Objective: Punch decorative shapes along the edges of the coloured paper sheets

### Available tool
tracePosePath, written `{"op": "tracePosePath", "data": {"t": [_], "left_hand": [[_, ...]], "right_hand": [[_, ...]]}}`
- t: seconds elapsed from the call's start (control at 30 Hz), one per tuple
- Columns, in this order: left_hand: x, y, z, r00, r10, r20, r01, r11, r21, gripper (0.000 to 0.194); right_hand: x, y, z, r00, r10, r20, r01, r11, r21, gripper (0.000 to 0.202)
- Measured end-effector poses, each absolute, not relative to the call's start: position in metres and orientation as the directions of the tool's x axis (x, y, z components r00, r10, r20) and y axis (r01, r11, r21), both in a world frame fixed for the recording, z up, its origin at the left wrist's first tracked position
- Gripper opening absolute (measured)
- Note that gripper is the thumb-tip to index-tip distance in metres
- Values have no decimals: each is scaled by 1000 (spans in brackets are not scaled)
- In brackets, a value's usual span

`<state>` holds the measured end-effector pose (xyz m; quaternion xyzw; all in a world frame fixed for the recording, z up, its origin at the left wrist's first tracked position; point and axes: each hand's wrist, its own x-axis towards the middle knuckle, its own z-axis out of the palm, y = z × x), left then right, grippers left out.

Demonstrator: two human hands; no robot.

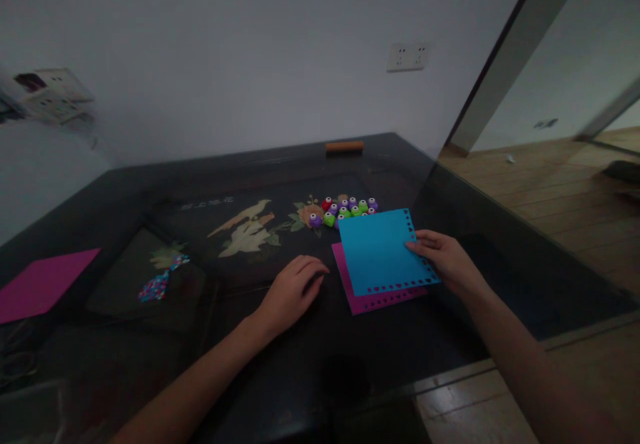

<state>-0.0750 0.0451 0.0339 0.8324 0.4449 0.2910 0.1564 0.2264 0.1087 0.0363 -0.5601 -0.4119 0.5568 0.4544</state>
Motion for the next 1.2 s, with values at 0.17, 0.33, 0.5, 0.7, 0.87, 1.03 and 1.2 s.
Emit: {"op": "tracePosePath", "data": {"t": [0.17, 0.33, 0.5, 0.7, 0.87, 1.03, 1.2], "left_hand": [[-43, 33, 23, 452, 813, 367, 608, -582, 540, 22], [-41, 28, 12, 466, 809, 358, 623, -587, 516, 22], [-41, 28, 9, 440, 840, 316, 686, -542, 486, 28], [-39, 29, 3, 442, 857, 266, 729, -516, 449, 42], [-40, 28, 0, 471, 848, 243, 750, -530, 396, 47], [-39, 29, -3, 505, 832, 232, 759, -555, 340, 50], [-39, 29, -3, 516, 825, 232, 759, -566, 323, 47]], "right_hand": [[228, 113, 32, 23, 969, -246, 81, -247, -966, 43], [228, 110, 22, 61, 973, -225, 154, -231, -961, 44], [226, 109, 20, 59, 976, -209, 205, -216, -954, 45], [223, 109, 19, 76, 980, -185, 273, -199, -941, 42], [222, 110, 17, 64, 984, -168, 278, -180, -944, 41], [222, 111, 16, 78, 982, -169, 294, -185, -938, 41], [222, 111, 17, 68, 983, -172, 315, -184, -931, 41]]}}
